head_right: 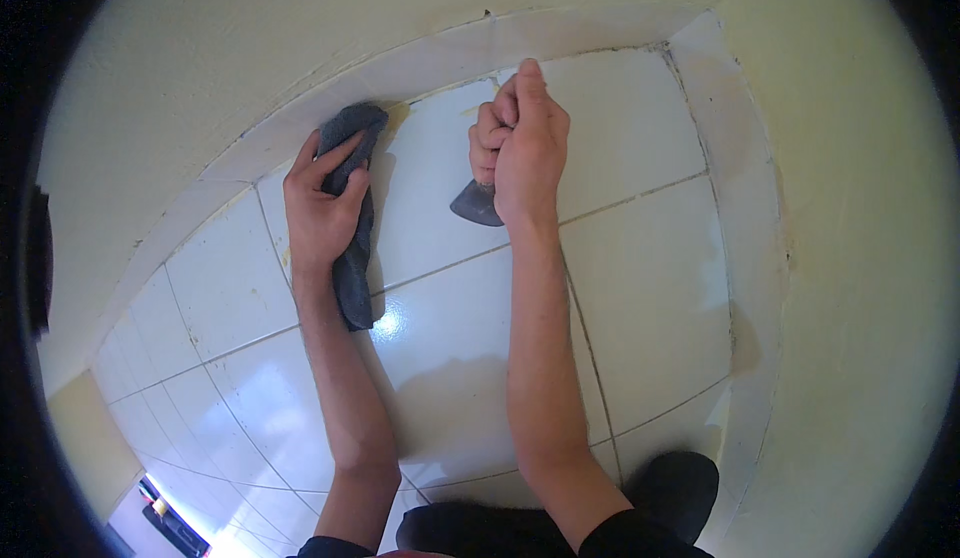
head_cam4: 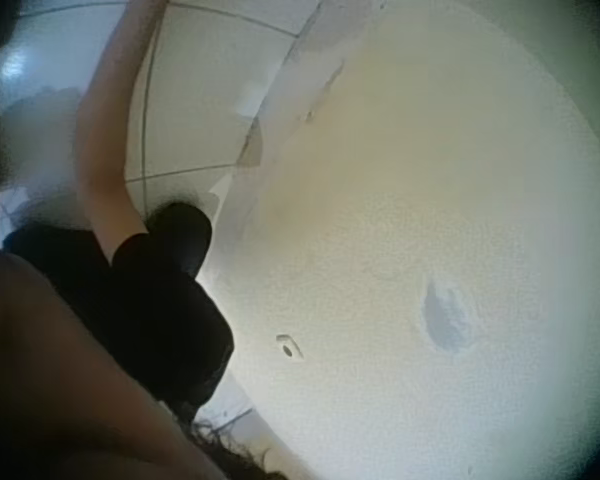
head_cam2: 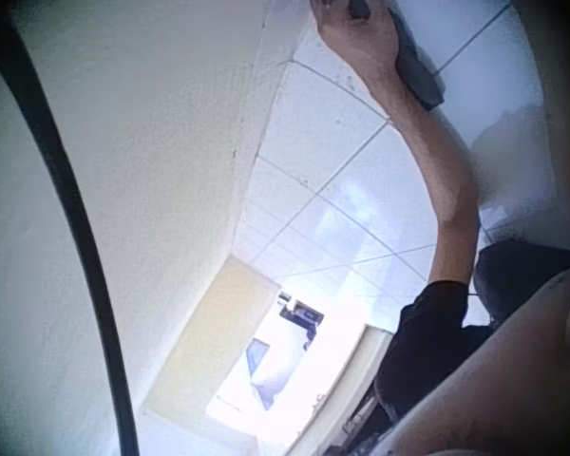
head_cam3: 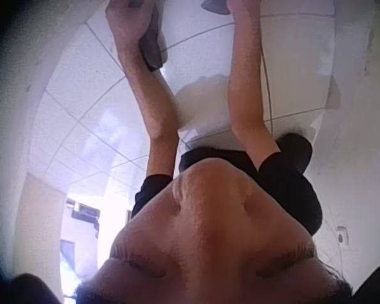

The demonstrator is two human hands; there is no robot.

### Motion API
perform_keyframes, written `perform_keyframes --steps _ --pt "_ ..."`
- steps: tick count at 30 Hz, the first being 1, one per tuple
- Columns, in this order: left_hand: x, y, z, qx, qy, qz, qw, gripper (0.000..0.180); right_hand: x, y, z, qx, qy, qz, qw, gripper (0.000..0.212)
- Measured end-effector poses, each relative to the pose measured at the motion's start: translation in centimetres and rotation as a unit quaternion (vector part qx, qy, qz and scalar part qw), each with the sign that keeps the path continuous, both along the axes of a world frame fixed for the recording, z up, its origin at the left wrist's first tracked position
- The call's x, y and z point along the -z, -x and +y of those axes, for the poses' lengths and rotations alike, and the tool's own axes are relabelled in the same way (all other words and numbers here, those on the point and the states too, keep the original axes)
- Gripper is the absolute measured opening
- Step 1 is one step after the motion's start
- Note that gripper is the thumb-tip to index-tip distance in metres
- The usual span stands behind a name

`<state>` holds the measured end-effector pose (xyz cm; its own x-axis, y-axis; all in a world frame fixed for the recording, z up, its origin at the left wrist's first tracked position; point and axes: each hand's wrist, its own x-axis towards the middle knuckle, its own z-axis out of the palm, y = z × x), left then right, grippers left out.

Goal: The person scrapes the gaps between floor tiles using a putty knife and a cloth.

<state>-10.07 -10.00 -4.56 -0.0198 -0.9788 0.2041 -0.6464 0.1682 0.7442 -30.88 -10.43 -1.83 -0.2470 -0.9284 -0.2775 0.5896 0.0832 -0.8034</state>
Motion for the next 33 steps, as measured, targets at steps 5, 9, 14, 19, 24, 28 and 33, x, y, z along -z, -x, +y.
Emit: perform_keyframes --steps 5,9,14,19,24,28,33 --pt "-0.1 -0.2 0.0 0.005 -0.003 0.013 1.000 0.040 0.0 0.1 -0.1 -0.030 -0.006 -0.025 0.999 0.049" --pt "-0.4 0.0 0.1 0.002 -0.038 0.016 0.999 0.041 -0.1 0.0 0.0 -0.012 -0.010 0.003 1.000 0.047" --pt "-0.5 -0.1 0.2 0.006 -0.035 0.008 0.999 0.040 0.0 -0.1 0.0 -0.009 -0.016 -0.008 1.000 0.048" --pt "-0.3 -0.1 0.2 0.004 -0.036 0.003 0.999 0.039 0.0 -0.1 0.0 -0.017 0.001 -0.021 1.000 0.048" --pt "-0.3 -0.1 0.2 0.003 -0.040 0.001 0.999 0.039 0.0 -0.6 -0.1 -0.004 -0.005 0.000 1.000 0.049" --pt "-0.4 -0.1 0.2 0.005 -0.041 0.005 0.999 0.039 -0.2 -0.8 0.0 -0.004 0.002 -0.001 1.000 0.048" --pt "-0.5 0.0 0.2 0.001 -0.055 0.030 0.998 0.039 0.3 -0.5 -0.1 -0.031 -0.003 0.005 1.000 0.049"
